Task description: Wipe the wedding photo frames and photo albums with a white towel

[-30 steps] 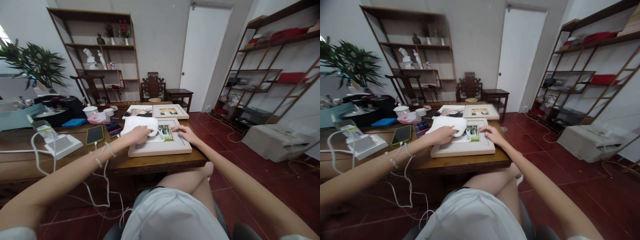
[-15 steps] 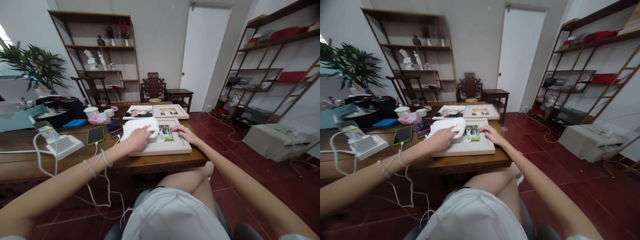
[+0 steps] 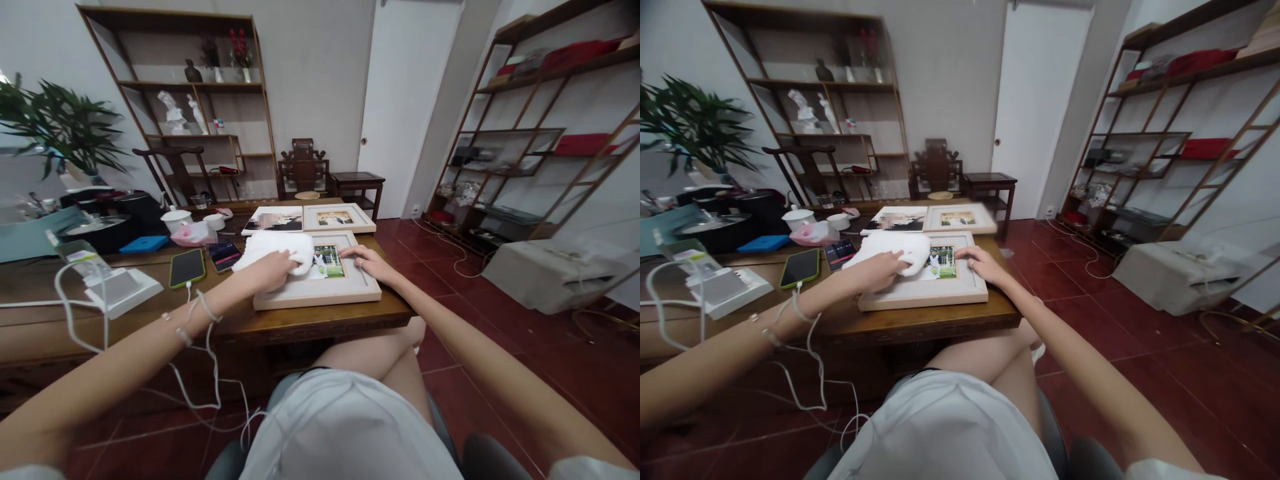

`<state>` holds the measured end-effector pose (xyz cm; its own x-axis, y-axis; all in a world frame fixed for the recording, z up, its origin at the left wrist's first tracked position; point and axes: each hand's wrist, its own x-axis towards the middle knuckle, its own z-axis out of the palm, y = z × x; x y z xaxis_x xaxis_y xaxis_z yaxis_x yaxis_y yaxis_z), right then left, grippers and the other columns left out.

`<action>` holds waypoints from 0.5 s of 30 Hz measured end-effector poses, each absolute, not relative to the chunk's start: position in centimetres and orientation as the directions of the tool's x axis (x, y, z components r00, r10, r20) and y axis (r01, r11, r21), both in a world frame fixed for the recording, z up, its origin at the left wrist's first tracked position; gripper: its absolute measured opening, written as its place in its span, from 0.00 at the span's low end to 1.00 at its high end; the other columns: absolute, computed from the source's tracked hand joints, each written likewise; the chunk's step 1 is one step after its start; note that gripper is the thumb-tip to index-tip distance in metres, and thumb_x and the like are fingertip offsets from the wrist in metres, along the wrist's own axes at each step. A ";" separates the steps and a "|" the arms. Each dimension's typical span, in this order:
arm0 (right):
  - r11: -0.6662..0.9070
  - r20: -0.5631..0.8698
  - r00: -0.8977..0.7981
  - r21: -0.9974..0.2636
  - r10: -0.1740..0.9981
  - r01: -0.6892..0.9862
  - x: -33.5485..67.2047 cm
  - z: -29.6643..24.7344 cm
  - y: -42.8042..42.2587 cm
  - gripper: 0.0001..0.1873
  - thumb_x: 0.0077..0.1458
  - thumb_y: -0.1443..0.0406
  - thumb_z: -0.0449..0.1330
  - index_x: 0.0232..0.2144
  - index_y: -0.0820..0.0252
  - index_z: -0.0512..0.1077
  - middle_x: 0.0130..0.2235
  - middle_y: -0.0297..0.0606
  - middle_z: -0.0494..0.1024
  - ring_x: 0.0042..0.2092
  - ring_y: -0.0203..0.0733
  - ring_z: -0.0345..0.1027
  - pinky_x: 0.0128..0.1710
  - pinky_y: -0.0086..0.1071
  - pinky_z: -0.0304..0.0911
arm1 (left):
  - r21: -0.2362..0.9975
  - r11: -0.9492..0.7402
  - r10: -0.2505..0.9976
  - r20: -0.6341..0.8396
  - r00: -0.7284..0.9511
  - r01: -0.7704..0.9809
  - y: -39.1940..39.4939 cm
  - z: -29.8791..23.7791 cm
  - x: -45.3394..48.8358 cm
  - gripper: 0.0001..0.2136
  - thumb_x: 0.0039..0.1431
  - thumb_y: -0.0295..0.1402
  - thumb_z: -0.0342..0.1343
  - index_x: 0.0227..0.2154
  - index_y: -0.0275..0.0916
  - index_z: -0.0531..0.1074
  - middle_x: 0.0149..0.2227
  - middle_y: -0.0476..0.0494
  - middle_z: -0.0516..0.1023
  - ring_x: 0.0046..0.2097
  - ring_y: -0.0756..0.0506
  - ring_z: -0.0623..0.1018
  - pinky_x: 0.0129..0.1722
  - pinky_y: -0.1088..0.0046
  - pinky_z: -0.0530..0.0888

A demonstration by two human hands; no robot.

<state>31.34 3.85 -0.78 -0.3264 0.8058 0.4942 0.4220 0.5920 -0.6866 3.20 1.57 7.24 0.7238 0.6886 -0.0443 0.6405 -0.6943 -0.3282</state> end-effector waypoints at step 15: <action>0.589 0.494 -0.322 -0.687 0.808 0.426 31.3 -0.8 3.8 0.23 0.40 0.75 0.49 0.37 0.55 0.74 0.46 0.35 0.75 0.52 0.45 0.62 0.56 0.45 0.52 | -0.291 -0.584 0.759 0.136 0.636 0.758 4.7 4.8 3.8 0.22 0.55 0.21 0.40 0.53 0.33 0.63 0.58 0.32 0.60 0.61 0.37 0.56 0.57 0.59 0.56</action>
